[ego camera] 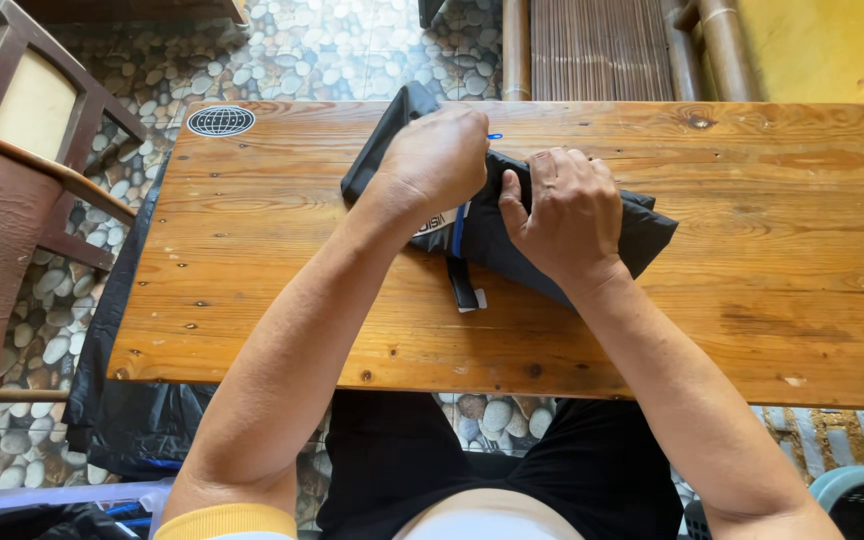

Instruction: The person folds a large black plastic bag on a wooden table, brushes it with a duster, and then places the folded bag into a smaller black zippered pouch. The person zips the pouch closed and brushes it again.

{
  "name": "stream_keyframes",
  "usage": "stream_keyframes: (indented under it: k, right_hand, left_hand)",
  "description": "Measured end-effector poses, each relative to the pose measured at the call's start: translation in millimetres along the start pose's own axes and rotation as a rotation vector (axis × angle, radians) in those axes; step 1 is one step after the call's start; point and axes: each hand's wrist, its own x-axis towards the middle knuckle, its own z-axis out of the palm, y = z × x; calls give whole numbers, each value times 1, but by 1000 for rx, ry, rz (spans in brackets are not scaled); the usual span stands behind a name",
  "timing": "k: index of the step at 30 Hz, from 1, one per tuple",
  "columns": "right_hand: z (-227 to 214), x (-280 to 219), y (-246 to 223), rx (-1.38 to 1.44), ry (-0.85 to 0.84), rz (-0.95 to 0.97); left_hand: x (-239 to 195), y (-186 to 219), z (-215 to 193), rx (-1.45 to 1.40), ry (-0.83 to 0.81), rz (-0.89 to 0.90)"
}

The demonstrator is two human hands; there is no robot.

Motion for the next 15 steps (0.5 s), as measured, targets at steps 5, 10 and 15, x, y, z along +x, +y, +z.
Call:
stream_keyframes:
  k: [5, 10, 15]
  right_hand:
    - [-9, 5, -7, 16, -21, -36]
    - [-15, 7, -11, -5, -21, -71]
    - [-22, 8, -13, 48, 31, -133]
  left_hand:
    - [-8, 3, -15, -70, 16, -24]
    - [-13, 11, -19, 68, 40, -48]
    - [-30, 5, -45, -51, -14, -88]
